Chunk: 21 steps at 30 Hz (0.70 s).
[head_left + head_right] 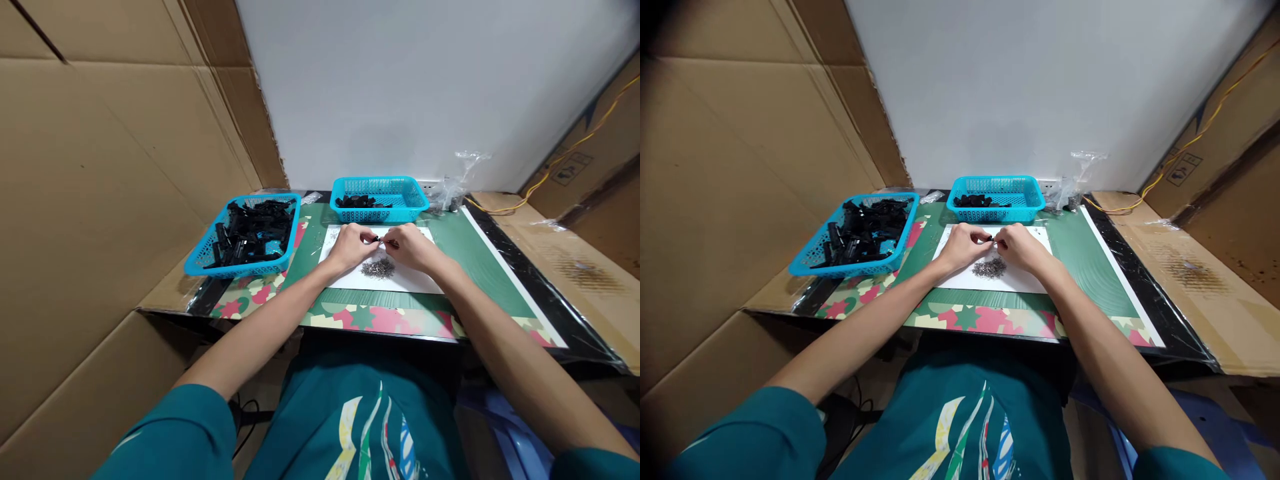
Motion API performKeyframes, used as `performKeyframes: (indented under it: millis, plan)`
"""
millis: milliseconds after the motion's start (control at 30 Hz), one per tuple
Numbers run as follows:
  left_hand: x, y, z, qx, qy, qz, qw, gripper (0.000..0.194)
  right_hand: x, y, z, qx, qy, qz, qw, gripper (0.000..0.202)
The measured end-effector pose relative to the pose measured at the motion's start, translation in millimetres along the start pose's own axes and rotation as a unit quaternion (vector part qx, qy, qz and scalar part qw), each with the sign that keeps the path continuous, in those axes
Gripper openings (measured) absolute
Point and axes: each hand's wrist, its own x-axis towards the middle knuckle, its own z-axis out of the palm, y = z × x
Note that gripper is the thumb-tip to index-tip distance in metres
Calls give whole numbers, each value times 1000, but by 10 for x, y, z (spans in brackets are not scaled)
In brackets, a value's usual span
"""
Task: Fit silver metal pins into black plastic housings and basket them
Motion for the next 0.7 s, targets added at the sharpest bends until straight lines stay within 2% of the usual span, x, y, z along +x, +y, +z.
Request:
performKeyframes:
  millis: [200, 367, 700]
  plan:
    - [11, -41, 8, 10, 9, 9, 1000, 9, 3, 65, -20, 51, -3, 21, 998, 22]
    - [20, -83, 23, 23, 4, 39, 999, 12, -10, 122, -80, 86, -3, 20, 996, 25]
    - [1, -51, 6, 30, 66, 57, 996, 15, -37, 87, -204, 105, 60, 33, 992, 23]
